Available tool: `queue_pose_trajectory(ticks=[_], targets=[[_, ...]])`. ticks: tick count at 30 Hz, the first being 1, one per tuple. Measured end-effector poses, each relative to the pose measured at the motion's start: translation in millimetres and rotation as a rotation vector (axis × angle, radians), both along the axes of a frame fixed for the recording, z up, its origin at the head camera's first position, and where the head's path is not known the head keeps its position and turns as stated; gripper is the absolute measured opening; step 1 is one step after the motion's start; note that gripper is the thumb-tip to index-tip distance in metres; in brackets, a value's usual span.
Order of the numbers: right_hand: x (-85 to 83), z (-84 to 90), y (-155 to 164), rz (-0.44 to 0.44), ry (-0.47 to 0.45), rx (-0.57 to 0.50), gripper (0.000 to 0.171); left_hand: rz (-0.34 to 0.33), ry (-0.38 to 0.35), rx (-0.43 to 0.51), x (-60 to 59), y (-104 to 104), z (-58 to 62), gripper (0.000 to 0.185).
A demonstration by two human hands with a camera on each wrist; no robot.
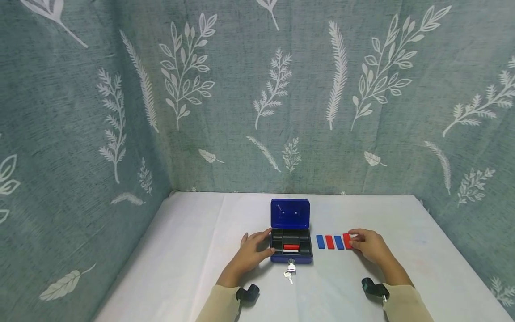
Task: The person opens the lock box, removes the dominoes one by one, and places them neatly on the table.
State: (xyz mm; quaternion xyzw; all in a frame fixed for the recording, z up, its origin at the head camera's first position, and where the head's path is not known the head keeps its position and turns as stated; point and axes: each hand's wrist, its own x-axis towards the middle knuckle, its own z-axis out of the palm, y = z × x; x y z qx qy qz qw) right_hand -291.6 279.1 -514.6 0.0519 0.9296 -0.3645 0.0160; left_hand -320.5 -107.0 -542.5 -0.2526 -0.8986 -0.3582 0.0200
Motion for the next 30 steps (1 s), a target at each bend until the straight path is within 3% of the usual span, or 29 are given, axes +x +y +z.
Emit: queue_pose_trajectory(ticks=[18, 30], targets=[[-6.1, 9.1, 0, 0.01, -0.079, 0.039, 0.033, 0.017, -0.016, -0.012, 0.0, 2, -0.1, 0.064], [-12.4, 11.5, -10, 0.0, -0.132, 0.085, 0.043, 0.01, -0.021, 0.004, 0.6, 1, 1.9, 0.065]])
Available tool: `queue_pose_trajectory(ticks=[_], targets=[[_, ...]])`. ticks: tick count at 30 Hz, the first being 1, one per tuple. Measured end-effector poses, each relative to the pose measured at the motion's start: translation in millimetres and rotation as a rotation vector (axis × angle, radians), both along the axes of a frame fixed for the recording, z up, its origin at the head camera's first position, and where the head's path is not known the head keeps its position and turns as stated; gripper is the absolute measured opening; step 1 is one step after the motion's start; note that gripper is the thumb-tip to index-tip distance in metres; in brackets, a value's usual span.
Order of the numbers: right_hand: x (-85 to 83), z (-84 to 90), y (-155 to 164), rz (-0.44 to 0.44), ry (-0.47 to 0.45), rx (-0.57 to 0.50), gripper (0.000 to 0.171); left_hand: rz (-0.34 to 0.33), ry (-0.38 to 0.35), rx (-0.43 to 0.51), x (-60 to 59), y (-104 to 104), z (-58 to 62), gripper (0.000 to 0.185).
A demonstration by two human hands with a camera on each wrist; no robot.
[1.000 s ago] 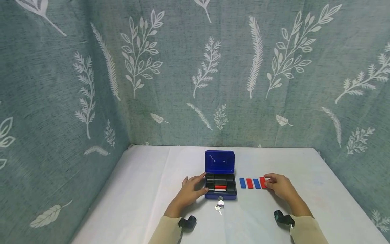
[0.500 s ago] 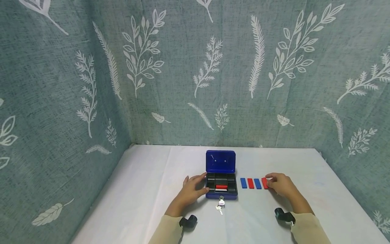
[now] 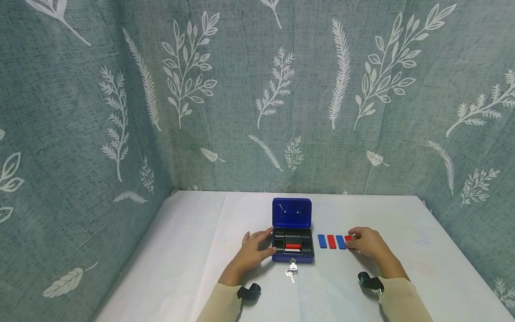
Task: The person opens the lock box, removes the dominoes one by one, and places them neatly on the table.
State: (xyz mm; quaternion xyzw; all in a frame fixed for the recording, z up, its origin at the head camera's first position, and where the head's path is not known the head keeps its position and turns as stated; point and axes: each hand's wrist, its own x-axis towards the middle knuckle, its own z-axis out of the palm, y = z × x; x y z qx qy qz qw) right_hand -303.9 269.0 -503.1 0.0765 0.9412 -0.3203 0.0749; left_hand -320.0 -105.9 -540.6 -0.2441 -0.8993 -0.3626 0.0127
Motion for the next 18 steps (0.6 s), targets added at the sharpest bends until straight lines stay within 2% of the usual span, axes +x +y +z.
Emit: queue_pose_trajectory(ticks=[18], targets=[[-1.7, -4.0, 0.1, -0.001, -0.002, 0.014, 0.036, -0.002, 0.005, 0.001, 0.4, 0.3, -0.1, 0.064]])
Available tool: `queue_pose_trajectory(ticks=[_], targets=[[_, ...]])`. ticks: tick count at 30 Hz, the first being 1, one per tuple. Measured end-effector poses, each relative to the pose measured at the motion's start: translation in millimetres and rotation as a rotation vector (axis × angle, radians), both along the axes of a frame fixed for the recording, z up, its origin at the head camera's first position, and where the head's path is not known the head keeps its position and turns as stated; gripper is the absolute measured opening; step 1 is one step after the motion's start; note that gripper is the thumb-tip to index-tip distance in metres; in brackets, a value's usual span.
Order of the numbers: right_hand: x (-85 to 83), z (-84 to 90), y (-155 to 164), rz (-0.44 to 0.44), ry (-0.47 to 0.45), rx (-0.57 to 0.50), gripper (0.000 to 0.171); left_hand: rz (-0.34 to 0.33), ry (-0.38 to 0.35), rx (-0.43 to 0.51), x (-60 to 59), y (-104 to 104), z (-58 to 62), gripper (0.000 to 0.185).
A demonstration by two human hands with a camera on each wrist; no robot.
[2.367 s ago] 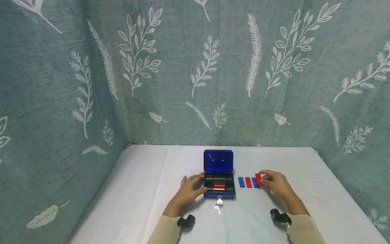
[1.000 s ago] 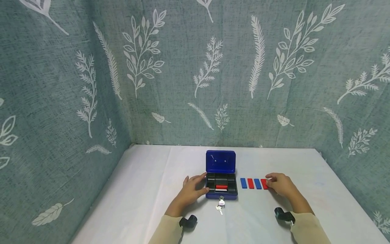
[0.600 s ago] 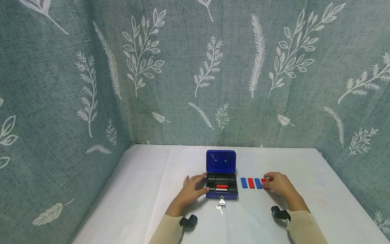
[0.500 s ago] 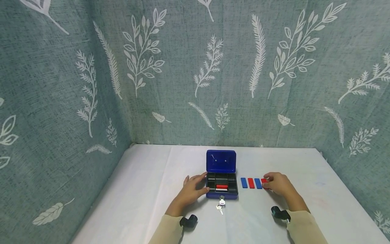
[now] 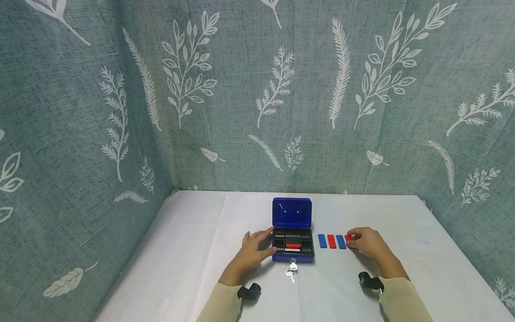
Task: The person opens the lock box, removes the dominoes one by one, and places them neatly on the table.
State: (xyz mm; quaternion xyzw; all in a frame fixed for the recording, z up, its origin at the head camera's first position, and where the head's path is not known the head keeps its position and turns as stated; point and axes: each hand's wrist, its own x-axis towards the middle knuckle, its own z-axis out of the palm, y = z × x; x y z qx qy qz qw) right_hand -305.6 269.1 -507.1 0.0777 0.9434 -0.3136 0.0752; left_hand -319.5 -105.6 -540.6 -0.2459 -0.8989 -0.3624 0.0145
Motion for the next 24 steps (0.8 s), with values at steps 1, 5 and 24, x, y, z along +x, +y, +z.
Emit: queue_pose_trajectory(ticks=[1, 5, 24], targets=[[-0.2, -0.2, 0, -0.004, -0.001, -0.001, 0.036, 0.0, 0.001, 0.001, 0.0, 0, 0.1, 0.064], [0.0, -0.7, 1, -0.013, -0.005, 0.0, 0.037, -0.001, 0.007, 0.001, -0.1, 1, -0.1, 0.064], [10.7, 7.2, 2, -0.006, 0.081, -0.043, 0.036, 0.005, 0.002, -0.005, -1.2, 0, -1.0, 0.065]])
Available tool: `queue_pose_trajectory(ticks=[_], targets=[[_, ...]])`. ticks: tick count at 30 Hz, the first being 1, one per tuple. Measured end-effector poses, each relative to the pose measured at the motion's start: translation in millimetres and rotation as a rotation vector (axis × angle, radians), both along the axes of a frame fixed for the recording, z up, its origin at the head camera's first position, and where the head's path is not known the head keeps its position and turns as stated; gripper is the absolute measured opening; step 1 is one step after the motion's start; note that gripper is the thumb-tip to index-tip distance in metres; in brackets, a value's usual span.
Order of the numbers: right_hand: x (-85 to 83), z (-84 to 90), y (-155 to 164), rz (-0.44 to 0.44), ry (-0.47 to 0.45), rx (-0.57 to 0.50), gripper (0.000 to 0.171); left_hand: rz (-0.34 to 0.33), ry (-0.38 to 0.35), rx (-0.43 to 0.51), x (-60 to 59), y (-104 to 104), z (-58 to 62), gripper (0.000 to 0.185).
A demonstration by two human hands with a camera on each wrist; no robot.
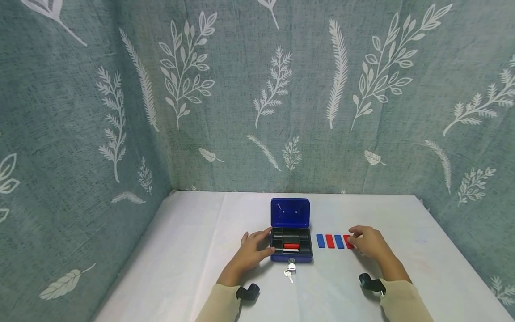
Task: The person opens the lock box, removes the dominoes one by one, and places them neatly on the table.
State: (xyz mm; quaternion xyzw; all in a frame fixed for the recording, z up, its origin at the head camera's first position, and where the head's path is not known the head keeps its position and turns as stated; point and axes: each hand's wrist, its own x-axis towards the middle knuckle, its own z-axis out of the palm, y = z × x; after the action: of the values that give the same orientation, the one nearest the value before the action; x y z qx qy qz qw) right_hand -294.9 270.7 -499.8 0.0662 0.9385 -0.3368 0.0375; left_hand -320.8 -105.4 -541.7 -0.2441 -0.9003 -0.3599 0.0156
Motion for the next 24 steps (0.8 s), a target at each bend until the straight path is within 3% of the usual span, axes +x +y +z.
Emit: queue_pose_trajectory(ticks=[9, 15, 24], targets=[[3.1, 1.0, -21, 0.022, 0.09, -0.004, 0.033, -0.004, 0.009, 0.003, -0.2, 0, -0.3, 0.064], [3.9, -0.9, -41, 0.046, 0.095, 0.013, 0.032, -0.016, 0.012, 0.04, 3.5, -4, -5.3, 0.064], [5.1, 4.6, -63, 0.141, 0.198, 0.031, 0.03, -0.031, 0.026, 0.023, 3.2, -6, 0.0, 0.064]])
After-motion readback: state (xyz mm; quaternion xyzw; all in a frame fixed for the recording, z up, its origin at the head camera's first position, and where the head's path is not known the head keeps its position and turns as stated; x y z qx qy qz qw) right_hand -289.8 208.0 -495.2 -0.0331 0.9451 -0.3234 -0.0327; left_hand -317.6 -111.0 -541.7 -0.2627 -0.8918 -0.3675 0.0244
